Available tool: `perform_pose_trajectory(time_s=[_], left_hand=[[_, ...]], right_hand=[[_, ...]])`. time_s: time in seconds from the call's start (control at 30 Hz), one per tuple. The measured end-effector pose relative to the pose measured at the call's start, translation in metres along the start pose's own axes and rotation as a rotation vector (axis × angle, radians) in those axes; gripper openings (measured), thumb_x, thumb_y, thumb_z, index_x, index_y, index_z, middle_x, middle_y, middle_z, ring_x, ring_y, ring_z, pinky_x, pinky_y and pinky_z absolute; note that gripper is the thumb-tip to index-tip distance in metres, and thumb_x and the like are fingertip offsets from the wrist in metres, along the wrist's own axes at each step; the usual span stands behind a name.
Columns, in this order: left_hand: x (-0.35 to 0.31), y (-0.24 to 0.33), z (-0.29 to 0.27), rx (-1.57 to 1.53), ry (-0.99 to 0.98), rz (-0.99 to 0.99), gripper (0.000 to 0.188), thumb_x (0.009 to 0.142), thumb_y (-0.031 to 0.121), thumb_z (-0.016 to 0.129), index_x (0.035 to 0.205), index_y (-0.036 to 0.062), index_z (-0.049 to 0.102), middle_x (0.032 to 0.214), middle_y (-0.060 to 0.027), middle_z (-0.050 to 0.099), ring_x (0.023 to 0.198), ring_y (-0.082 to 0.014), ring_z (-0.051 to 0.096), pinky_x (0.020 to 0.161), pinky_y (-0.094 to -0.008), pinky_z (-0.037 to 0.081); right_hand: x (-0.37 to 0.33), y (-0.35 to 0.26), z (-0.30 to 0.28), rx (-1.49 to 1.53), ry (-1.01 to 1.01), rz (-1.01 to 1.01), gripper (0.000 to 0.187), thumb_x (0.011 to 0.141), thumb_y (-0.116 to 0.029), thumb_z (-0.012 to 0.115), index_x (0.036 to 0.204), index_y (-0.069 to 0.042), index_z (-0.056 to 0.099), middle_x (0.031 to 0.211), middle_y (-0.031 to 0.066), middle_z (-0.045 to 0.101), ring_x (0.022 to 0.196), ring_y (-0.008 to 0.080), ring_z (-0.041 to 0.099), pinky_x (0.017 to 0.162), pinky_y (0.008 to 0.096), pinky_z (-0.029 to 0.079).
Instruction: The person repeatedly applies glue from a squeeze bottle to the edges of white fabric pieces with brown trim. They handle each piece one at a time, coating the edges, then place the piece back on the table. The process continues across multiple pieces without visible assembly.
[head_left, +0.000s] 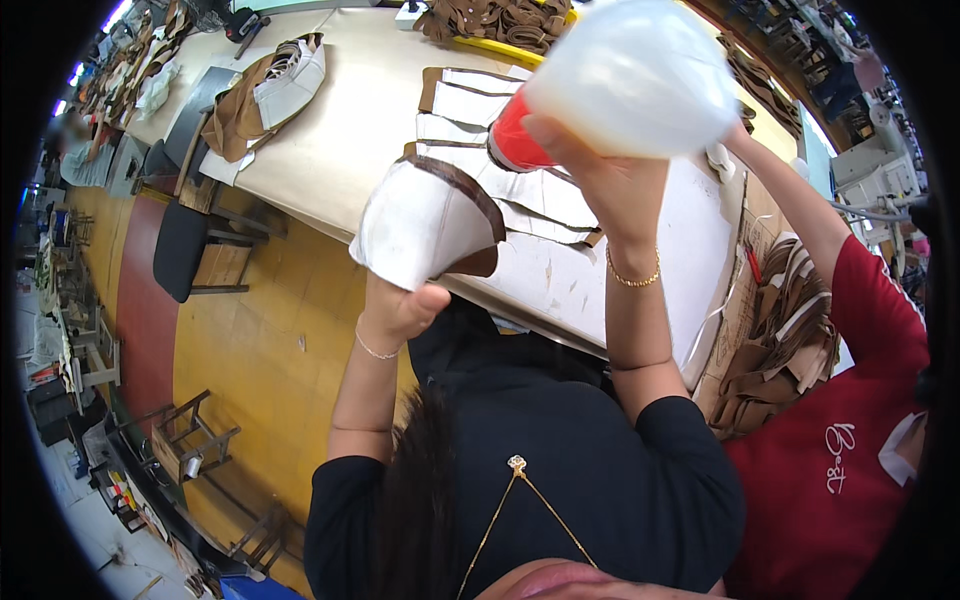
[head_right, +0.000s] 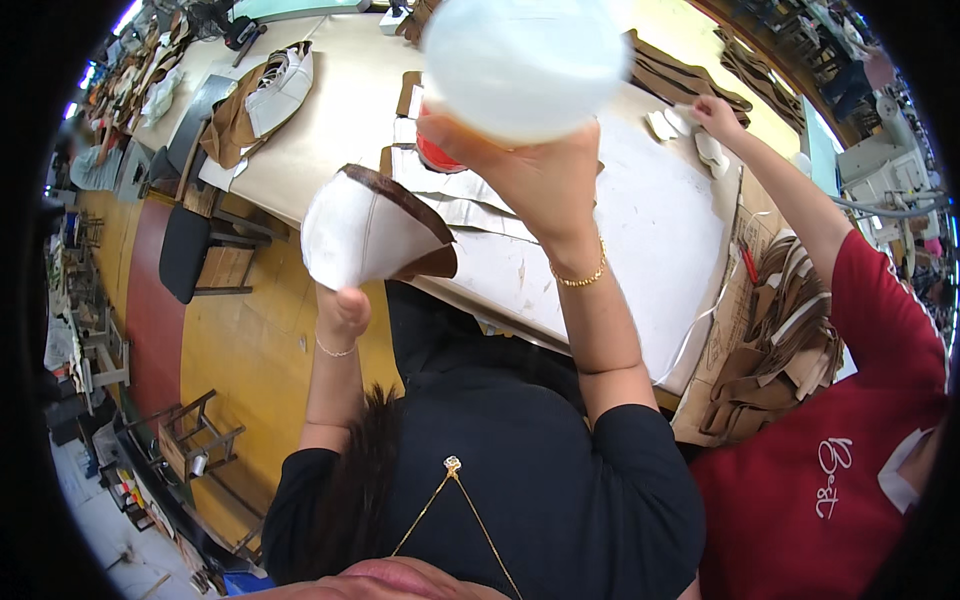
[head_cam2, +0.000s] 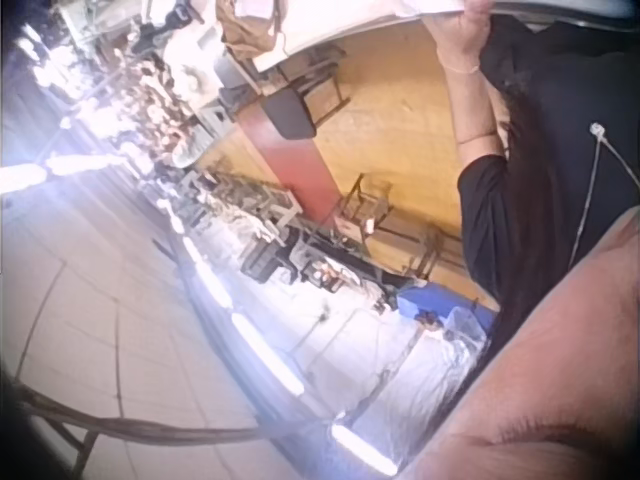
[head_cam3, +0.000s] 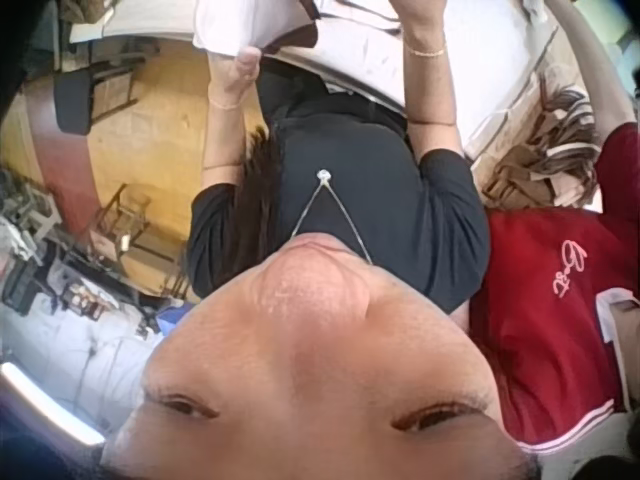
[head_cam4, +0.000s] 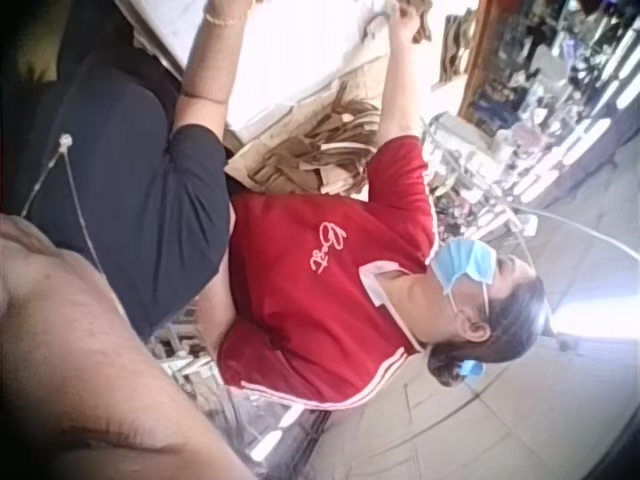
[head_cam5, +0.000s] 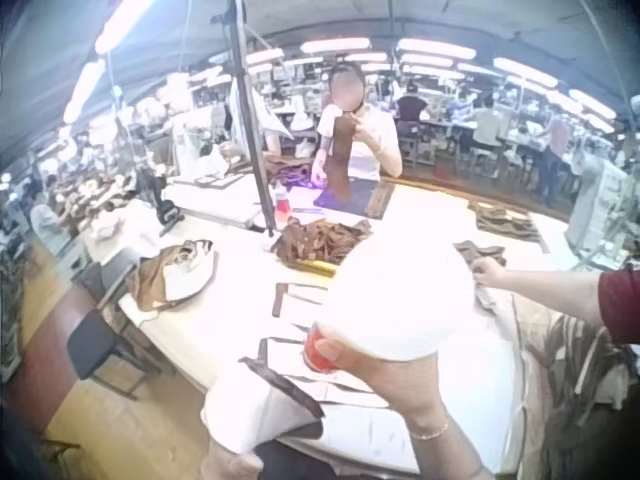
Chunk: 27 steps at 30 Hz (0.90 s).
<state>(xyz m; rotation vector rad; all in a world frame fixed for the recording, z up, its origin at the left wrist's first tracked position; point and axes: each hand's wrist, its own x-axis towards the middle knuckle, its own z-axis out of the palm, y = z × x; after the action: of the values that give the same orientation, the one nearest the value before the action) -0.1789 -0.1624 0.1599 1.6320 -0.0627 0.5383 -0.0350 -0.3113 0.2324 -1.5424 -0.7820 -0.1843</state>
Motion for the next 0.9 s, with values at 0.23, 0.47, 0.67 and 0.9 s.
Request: perform_pose_trajectory(time_s=[0.23,0.47,0.67,0.9], left_hand=[[-0.018,-0.002,-0.021,0.409,-0.135,0.146,0.088,0.062,0.066,0.063,0.118,-0.0008,0.048,0.121,-0.0158,0.049,0.116,-0.0329,0.043,0.099,-0.0411,0.031],[-0.031,-0.003,-0.039,0.281,0.027,0.026,0.089,0.066,0.07,0.055,0.119,-0.0014,0.047,0.122,-0.0161,0.047,0.116,-0.0326,0.041,0.098,-0.0416,0.03],[-0.022,0.019,-0.057,-0.881,0.329,-0.346,0.095,0.077,0.076,0.014,0.136,0.0022,0.026,0.138,-0.0101,0.031,0.128,-0.0239,0.028,0.106,-0.0392,0.02],[-0.005,0.01,-0.119,-1.236,0.422,-0.355,0.108,0.064,0.086,0.022,0.137,0.0063,0.024,0.141,-0.008,0.027,0.129,-0.0241,0.026,0.105,-0.0433,0.02]], right_hand=[[-0.007,-0.017,0.014,-0.068,-0.072,-0.104,0.027,0.067,-0.017,0.077,0.089,-0.004,0.066,0.084,0.0052,0.066,0.076,0.0125,0.062,0.065,0.023,0.049],[-0.015,-0.004,0.051,0.195,-0.129,-0.085,0.033,0.068,-0.018,0.076,0.095,-0.005,0.064,0.092,0.0057,0.065,0.082,0.015,0.062,0.073,0.0277,0.05],[-0.002,0.008,0.105,0.154,-0.122,-0.119,0.029,0.069,-0.019,0.075,0.092,-0.005,0.065,0.084,0.0044,0.066,0.077,0.0167,0.063,0.074,0.0282,0.05],[-0.013,0.021,0.195,0.184,-0.523,0.102,0.037,0.07,-0.017,0.073,0.102,-0.003,0.06,0.105,0.009,0.06,0.093,0.0195,0.058,0.083,0.0345,0.045]])
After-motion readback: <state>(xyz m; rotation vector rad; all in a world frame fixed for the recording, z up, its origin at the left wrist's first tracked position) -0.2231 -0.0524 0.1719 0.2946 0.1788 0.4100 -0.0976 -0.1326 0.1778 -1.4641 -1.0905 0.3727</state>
